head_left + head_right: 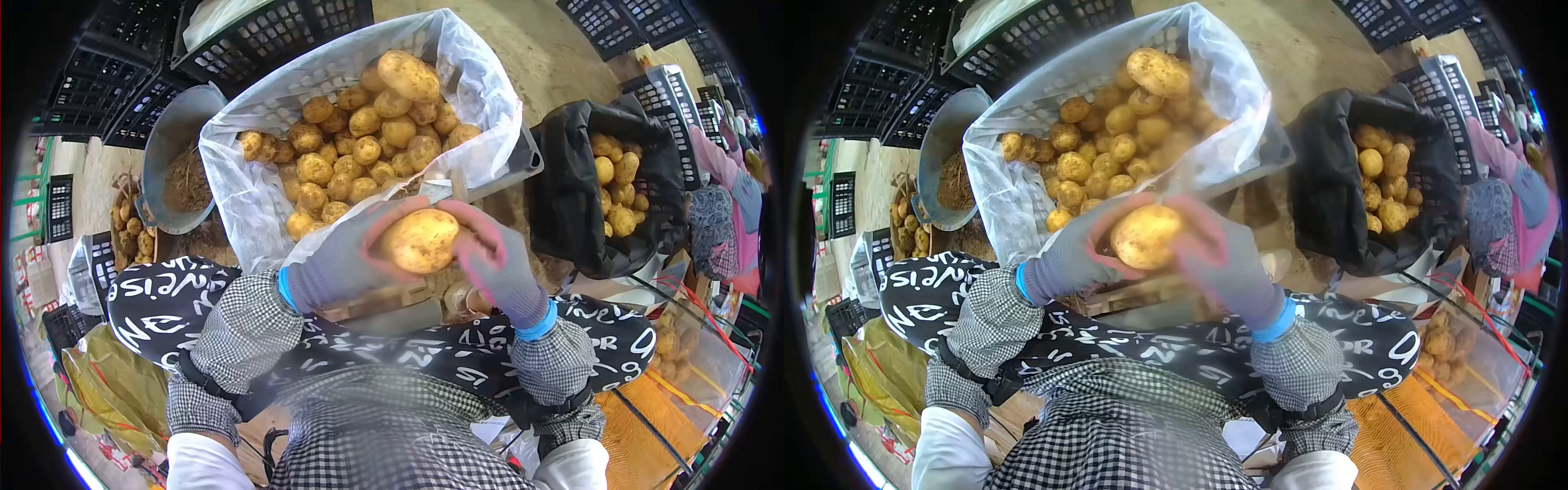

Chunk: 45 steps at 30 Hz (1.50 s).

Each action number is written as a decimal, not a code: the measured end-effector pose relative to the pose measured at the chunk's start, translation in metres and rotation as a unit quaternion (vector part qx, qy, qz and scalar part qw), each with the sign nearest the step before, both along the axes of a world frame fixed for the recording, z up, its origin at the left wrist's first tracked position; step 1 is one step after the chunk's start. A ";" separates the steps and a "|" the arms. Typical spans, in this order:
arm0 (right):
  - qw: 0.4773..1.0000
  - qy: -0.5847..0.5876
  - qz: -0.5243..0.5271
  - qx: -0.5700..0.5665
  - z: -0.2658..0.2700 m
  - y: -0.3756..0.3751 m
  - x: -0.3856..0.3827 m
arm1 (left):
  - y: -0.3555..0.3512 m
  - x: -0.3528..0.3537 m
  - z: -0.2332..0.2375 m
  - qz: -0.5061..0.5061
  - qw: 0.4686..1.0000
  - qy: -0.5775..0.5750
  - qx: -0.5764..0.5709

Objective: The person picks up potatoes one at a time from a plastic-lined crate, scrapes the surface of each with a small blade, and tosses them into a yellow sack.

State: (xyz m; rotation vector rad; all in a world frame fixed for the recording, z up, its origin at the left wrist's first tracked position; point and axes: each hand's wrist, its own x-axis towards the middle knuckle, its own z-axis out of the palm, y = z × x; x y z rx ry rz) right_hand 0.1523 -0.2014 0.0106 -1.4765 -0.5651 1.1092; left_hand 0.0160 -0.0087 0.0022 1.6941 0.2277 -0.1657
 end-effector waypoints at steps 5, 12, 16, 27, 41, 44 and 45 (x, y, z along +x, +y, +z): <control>0.998 0.008 -0.060 -0.004 -0.013 0.001 0.007 | 0.002 0.003 0.006 0.020 0.999 -0.011 0.039; 0.980 0.192 0.002 0.051 0.013 0.020 -0.012 | 0.005 -0.001 0.014 0.005 0.988 -0.089 0.126; 0.935 0.335 0.019 0.116 0.014 0.018 -0.005 | 0.024 -0.001 0.005 -0.032 0.993 -0.112 0.017; 0.990 0.119 0.013 0.069 0.025 0.036 -0.018 | 0.007 -0.004 0.006 0.046 0.994 -0.080 0.052; 0.996 -0.010 -0.076 0.049 0.000 0.015 -0.017 | -0.002 0.001 0.013 0.136 0.980 -0.107 -0.101; 0.997 -0.034 -0.054 0.047 -0.005 0.015 -0.017 | 0.000 -0.002 0.011 0.103 0.984 -0.135 -0.053; 0.995 -0.086 -0.036 0.034 -0.008 0.014 -0.015 | 0.003 -0.002 0.013 0.077 0.987 -0.144 -0.004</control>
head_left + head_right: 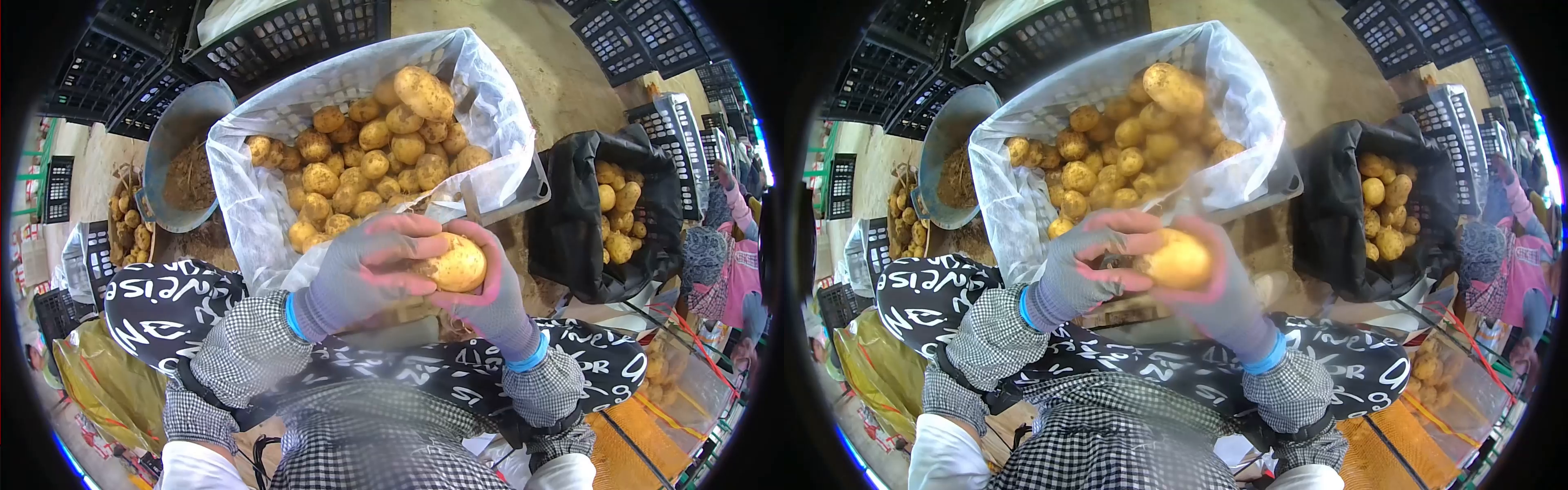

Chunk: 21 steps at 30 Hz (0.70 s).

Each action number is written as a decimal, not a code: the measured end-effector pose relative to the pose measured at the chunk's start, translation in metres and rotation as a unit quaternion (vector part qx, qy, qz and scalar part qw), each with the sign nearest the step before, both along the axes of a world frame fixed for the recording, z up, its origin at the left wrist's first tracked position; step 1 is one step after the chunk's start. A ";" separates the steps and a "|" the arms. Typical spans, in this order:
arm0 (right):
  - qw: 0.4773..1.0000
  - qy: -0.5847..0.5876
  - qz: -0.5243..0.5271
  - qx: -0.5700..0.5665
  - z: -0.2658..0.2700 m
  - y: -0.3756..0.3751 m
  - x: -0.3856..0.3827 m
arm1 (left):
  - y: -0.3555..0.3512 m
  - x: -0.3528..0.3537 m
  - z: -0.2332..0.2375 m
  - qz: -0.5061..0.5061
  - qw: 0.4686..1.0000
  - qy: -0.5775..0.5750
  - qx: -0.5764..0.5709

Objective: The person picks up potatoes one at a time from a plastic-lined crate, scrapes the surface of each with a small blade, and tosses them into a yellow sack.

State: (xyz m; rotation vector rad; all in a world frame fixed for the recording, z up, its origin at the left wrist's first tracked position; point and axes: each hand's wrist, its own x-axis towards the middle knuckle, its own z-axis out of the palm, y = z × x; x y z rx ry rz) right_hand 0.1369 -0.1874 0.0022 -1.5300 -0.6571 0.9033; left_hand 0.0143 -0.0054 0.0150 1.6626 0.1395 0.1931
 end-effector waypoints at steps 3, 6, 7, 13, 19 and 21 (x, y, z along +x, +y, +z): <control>0.995 -0.094 0.028 -0.030 0.000 -0.002 0.003 | 0.000 -0.001 -0.007 -0.016 1.000 -0.015 0.008; 0.991 -0.125 0.029 -0.038 0.002 0.000 0.005 | 0.004 -0.002 -0.004 -0.019 0.997 0.013 -0.068; 0.990 -0.129 0.027 -0.040 0.003 0.000 0.003 | 0.005 -0.003 -0.001 -0.022 0.995 0.031 -0.096; 0.993 -0.109 0.040 0.033 -0.001 0.002 0.002 | 0.012 -0.004 0.001 0.014 0.985 0.055 -0.161; 0.977 -0.206 0.032 0.046 0.001 0.003 0.008 | 0.007 -0.001 0.009 0.003 0.990 0.026 -0.140; 0.966 -0.252 0.049 0.019 0.006 0.005 0.010 | 0.012 -0.003 0.007 -0.024 0.988 0.029 -0.148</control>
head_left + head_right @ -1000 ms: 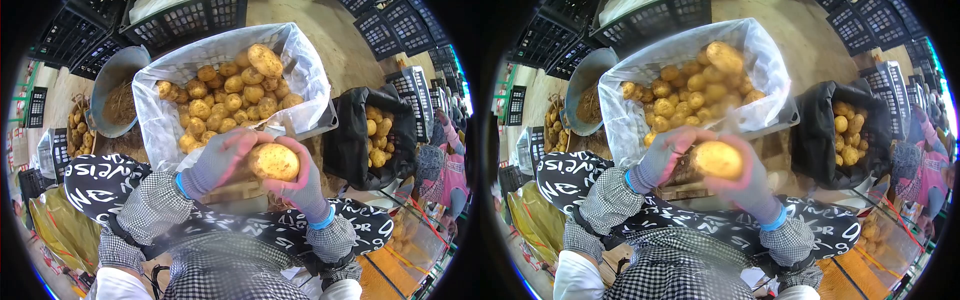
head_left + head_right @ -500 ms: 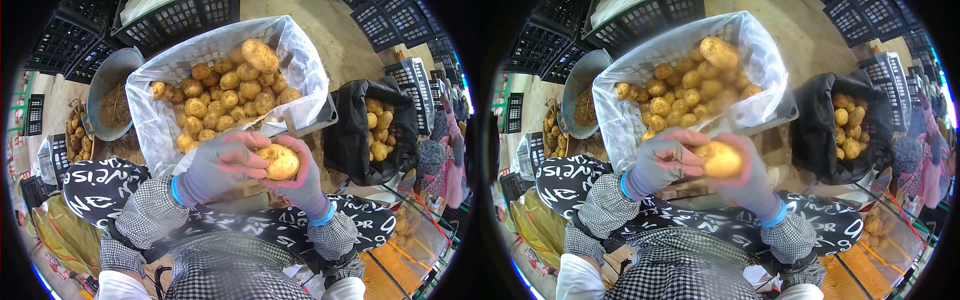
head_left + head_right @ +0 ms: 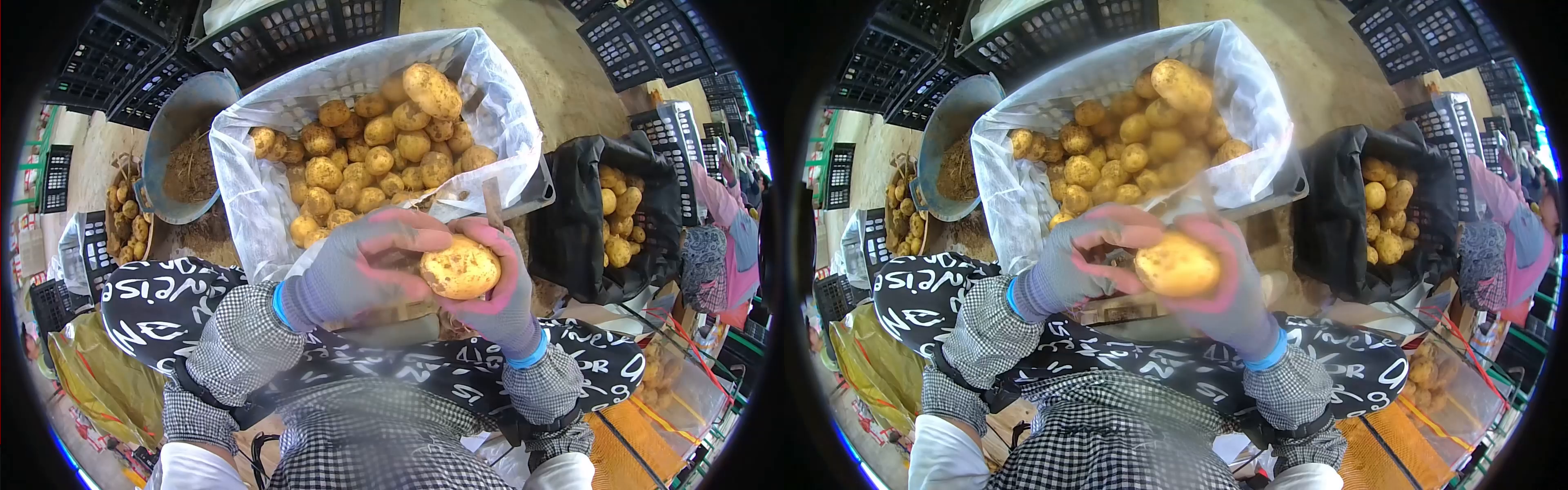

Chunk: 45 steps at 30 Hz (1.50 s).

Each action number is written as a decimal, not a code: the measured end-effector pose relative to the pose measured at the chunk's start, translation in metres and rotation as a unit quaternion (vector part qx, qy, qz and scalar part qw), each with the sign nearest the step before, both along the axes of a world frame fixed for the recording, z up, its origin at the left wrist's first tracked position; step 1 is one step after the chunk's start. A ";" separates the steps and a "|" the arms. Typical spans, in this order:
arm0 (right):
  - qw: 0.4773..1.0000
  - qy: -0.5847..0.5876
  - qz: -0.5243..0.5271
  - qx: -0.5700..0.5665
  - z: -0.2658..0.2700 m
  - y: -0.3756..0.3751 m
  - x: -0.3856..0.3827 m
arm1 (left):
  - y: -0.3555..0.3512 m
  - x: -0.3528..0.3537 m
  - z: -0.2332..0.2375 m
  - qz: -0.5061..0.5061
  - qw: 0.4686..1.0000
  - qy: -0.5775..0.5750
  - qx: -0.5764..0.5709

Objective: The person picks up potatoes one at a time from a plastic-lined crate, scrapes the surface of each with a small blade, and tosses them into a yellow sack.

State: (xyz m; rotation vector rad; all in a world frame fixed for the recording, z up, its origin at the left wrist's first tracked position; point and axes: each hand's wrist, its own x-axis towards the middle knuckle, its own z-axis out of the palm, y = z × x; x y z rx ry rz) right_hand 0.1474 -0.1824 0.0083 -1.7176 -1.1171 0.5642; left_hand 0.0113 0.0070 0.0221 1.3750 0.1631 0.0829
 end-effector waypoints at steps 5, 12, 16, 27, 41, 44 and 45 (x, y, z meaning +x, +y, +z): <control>1.000 -0.021 -0.014 0.008 0.000 0.001 -0.004 | 0.006 -0.004 -0.012 -0.002 0.996 0.043 -0.083; 0.998 -0.034 -0.055 -0.022 0.006 0.008 -0.007 | -0.013 0.008 0.005 0.022 0.985 0.110 -0.132; 0.997 0.015 -0.075 -0.033 0.038 0.020 -0.015 | -0.017 0.007 -0.051 0.068 0.977 0.018 -0.203; 0.938 0.336 -0.046 0.066 0.002 0.094 0.004 | 0.046 -0.240 0.145 0.427 0.880 -0.203 0.052; 0.901 0.428 -0.066 0.029 -0.030 0.081 0.017 | 0.114 -0.592 0.103 0.500 0.446 0.354 0.653; 0.914 0.391 -0.096 0.050 0.027 0.072 -0.001 | 0.119 -0.590 0.118 0.522 0.514 0.319 0.601; 0.922 0.376 -0.080 0.051 0.032 0.065 0.009 | 0.133 -0.621 0.111 0.492 0.468 0.303 0.668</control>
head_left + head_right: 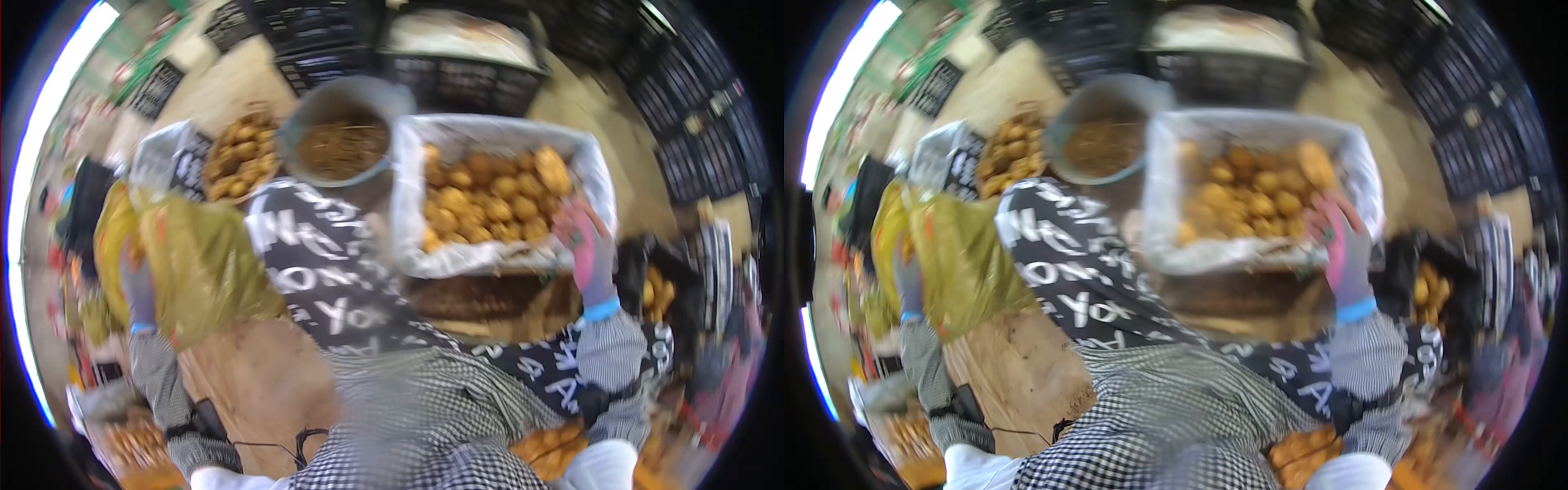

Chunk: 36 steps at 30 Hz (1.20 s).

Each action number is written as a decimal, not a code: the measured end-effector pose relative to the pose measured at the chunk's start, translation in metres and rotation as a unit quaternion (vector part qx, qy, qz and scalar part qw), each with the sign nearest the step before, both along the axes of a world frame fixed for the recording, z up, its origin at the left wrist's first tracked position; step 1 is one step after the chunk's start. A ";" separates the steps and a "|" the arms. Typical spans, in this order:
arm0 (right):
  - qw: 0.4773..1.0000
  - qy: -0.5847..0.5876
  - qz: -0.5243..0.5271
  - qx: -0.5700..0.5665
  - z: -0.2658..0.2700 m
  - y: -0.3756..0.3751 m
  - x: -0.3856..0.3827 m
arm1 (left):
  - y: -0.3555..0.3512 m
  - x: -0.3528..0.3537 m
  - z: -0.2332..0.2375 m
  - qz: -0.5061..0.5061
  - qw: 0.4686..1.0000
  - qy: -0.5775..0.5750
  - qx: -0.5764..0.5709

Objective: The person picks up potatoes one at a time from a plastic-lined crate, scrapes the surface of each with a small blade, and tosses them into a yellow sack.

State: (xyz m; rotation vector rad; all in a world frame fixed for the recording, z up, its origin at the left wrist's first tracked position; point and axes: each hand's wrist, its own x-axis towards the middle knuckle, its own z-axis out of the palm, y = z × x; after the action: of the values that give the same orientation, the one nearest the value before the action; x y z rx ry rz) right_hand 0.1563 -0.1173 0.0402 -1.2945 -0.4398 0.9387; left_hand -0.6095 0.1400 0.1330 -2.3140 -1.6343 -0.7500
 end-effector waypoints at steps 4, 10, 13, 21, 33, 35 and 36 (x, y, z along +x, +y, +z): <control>0.997 -0.078 -0.009 -0.007 0.037 -0.020 0.016 | 0.020 0.107 0.064 0.056 0.995 -0.040 0.078; 0.997 -0.069 -0.027 -0.004 0.032 -0.045 0.026 | 0.001 0.437 0.068 -0.311 0.945 -0.098 -0.011; 0.994 -0.092 -0.042 -0.048 0.026 -0.064 0.021 | -0.008 0.566 -0.046 -0.416 0.850 -0.059 -0.318; 0.915 -0.380 -0.067 -0.121 0.021 -0.106 0.032 | -0.079 0.717 -0.319 -0.297 0.822 0.186 -0.448; 0.967 -0.216 0.015 -0.134 -0.010 -0.086 0.024 | -0.107 0.672 -0.128 -0.389 0.447 -0.216 -0.776; 0.966 -0.244 0.014 -0.088 -0.017 -0.074 0.011 | -0.124 0.656 -0.110 -0.488 0.548 -0.167 -0.658; 0.950 -0.306 0.010 -0.056 -0.028 -0.067 0.005 | -0.133 0.650 -0.106 -0.530 0.590 -0.141 -0.592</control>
State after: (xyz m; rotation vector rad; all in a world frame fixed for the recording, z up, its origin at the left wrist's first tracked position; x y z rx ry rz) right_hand 0.1615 -0.1847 0.0122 -1.6856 -0.8886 0.5650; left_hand 0.0401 0.0072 0.0268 -4.4465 -0.4324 0.0661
